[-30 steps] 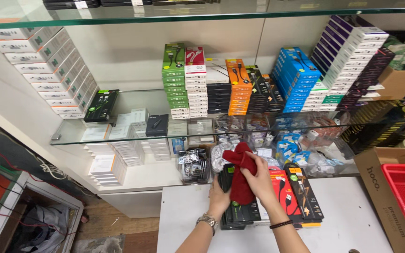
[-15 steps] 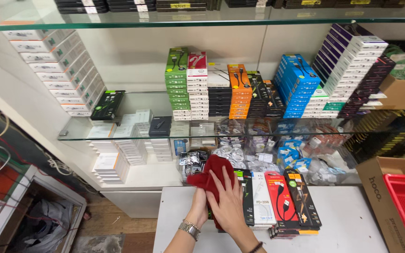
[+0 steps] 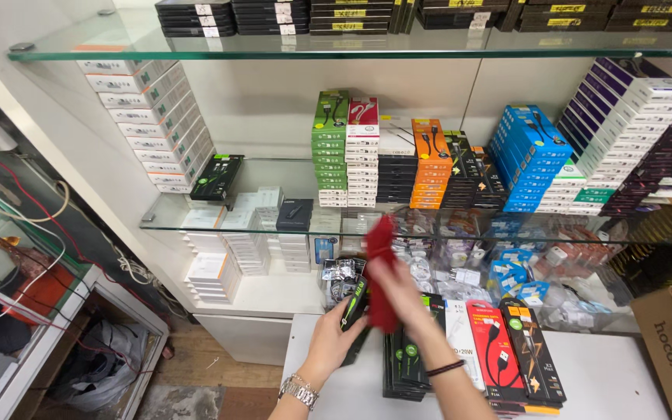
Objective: The person wipes the glass display shelf and boxed phone accessories with a red cloth, moving boxes aside to clean underneath. They pick up individual product boxes, wipe their surfaces, and restack them neatly on the shelf.
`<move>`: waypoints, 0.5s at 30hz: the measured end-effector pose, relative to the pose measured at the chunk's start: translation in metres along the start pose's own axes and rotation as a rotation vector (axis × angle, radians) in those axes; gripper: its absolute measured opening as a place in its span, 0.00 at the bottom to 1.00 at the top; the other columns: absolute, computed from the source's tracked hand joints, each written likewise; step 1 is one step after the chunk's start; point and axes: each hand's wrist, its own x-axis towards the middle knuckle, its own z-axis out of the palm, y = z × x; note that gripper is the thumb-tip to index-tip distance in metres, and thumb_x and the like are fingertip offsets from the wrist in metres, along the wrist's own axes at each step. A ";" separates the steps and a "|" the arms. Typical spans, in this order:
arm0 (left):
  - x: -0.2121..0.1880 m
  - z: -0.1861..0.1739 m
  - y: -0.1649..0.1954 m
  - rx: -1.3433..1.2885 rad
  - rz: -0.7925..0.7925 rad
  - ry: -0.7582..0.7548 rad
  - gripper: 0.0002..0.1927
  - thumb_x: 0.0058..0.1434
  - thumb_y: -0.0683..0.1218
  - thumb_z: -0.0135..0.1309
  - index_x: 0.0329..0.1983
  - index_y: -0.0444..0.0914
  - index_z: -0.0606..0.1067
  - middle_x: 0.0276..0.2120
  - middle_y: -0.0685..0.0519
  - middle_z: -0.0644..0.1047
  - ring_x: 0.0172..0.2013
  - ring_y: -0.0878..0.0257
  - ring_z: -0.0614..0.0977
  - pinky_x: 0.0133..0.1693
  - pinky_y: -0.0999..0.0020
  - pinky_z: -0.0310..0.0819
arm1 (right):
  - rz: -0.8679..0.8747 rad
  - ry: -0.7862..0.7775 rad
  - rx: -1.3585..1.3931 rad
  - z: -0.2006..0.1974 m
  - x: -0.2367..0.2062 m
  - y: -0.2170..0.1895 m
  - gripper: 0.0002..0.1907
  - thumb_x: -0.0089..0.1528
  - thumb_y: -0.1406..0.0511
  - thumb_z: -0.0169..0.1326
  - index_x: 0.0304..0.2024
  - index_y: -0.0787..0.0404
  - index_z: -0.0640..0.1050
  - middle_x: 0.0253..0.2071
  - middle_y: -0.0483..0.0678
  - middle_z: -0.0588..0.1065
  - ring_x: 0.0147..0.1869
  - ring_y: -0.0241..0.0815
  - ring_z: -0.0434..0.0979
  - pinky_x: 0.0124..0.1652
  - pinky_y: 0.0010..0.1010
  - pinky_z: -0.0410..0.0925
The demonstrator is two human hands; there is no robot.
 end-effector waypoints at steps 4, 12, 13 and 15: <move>-0.003 -0.010 0.010 0.204 0.160 0.048 0.15 0.61 0.45 0.59 0.50 0.37 0.78 0.49 0.47 0.81 0.46 0.49 0.82 0.46 0.61 0.74 | 0.291 -0.208 0.362 0.012 -0.007 -0.004 0.30 0.59 0.58 0.61 0.63 0.51 0.71 0.51 0.38 0.79 0.50 0.30 0.80 0.46 0.25 0.74; 0.010 -0.012 0.008 -0.135 0.094 0.131 0.23 0.63 0.47 0.58 0.61 0.39 0.74 0.71 0.52 0.59 0.70 0.59 0.59 0.65 0.62 0.56 | 0.451 -0.142 0.753 0.020 0.002 -0.002 0.27 0.61 0.55 0.60 0.60 0.59 0.74 0.45 0.47 0.79 0.42 0.41 0.81 0.38 0.35 0.75; 0.014 -0.012 0.007 -0.257 0.025 0.155 0.27 0.64 0.48 0.56 0.67 0.40 0.70 0.74 0.55 0.54 0.72 0.62 0.55 0.66 0.63 0.53 | 0.458 -0.121 0.876 0.031 -0.004 0.004 0.28 0.62 0.52 0.59 0.59 0.59 0.75 0.44 0.47 0.79 0.41 0.42 0.81 0.37 0.35 0.75; 0.022 -0.014 0.004 -0.340 -0.029 0.246 0.27 0.65 0.49 0.55 0.67 0.39 0.69 0.75 0.56 0.54 0.71 0.62 0.59 0.65 0.63 0.58 | 0.392 -0.054 0.683 0.053 -0.019 0.018 0.25 0.61 0.56 0.59 0.58 0.59 0.75 0.47 0.46 0.81 0.45 0.39 0.83 0.42 0.33 0.76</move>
